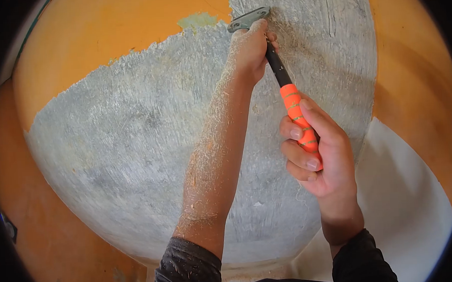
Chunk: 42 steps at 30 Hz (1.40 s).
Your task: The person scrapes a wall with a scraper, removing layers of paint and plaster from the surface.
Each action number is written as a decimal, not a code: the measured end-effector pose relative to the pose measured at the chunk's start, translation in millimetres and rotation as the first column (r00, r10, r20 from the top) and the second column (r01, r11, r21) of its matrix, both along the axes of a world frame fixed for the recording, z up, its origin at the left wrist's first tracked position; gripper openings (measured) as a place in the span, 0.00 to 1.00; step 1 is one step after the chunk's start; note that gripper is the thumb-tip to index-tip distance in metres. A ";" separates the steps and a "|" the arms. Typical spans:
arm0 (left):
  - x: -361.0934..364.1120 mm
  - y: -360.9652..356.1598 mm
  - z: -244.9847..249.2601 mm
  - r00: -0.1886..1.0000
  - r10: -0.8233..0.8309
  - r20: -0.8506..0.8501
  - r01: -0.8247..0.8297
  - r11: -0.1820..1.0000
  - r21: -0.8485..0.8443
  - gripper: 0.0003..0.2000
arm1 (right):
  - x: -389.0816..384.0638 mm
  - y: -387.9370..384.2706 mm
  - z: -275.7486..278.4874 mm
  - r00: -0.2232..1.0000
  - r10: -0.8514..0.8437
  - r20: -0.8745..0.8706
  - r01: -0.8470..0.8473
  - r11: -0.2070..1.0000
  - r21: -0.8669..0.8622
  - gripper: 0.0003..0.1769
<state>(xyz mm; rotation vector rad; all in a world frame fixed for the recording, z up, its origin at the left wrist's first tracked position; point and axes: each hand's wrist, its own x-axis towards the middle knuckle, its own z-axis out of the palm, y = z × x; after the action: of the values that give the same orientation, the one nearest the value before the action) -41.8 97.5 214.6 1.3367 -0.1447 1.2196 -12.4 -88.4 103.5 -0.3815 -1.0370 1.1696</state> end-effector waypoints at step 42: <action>-7.9 15.2 45.5 0.998 -0.047 0.038 0.045 0.998 0.050 0.07 | -6.8 8.9 37.1 0.992 0.115 -0.049 -0.113 0.993 0.032 0.10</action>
<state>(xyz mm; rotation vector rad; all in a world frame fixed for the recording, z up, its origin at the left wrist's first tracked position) -49.7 112.8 260.0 1.3447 -0.2336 1.2108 -19.3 -79.4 140.6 -0.2710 -1.0416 1.2583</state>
